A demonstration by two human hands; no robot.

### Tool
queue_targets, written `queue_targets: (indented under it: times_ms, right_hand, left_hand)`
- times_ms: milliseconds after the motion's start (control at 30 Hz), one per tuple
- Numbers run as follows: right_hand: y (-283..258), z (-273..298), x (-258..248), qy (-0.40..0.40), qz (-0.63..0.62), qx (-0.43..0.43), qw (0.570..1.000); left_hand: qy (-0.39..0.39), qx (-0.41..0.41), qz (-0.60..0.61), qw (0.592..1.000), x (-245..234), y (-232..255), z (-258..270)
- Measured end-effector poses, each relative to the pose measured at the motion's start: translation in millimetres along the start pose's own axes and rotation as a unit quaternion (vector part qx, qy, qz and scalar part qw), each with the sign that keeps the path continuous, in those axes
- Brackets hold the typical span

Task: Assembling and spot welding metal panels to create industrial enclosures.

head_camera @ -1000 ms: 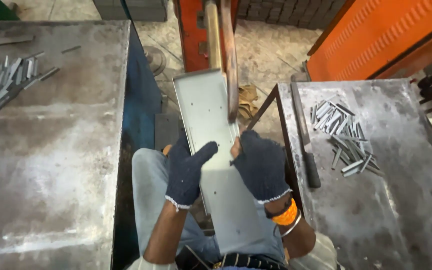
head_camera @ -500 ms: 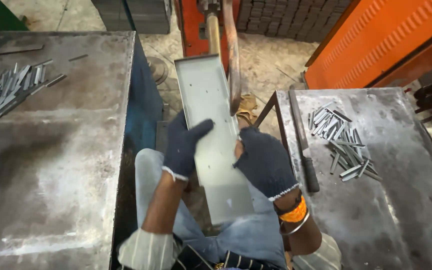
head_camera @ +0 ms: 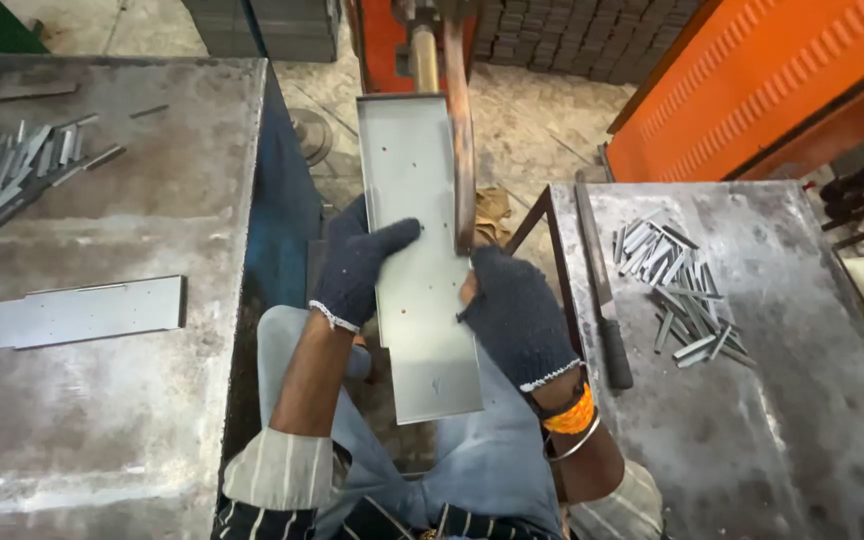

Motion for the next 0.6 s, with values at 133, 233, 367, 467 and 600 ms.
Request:
queue_targets:
  times_ms: [133,233,367,467,600]
  right_hand:
    - [6,5,8,0.004,0.011,-0.001,1.0]
    - [-4,13,7,0.015,0.088,-0.049,0.995]
    - [-8,33,4,0.017,0.034,-0.027,0.999]
    - [-3,47,9,0.017,0.044,-0.029,0.998]
    - [-8,48,6,0.048,0.08,-0.016,0.996]
  left_hand:
    - [-0.024,-0.002,0.045,0.999,7,26,9]
    - [-0.016,-0.005,0.024,1.0,7,22,14]
    - [0.006,0.014,-0.043,0.999,5,4,35]
    - [0.022,0.007,-0.051,0.998,5,-3,49]
    - [0.019,0.011,-0.028,0.999,4,-1,62]
Point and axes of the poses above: each hand's wrist, its own z-axis away from the middle knuckle, its own x-axis out of the palm, y = z × x, the point moved 5 cm from there along -z, towards the middle knuckle, and after that the axes turned 10 degrees about -z, right-handed, at the moved point
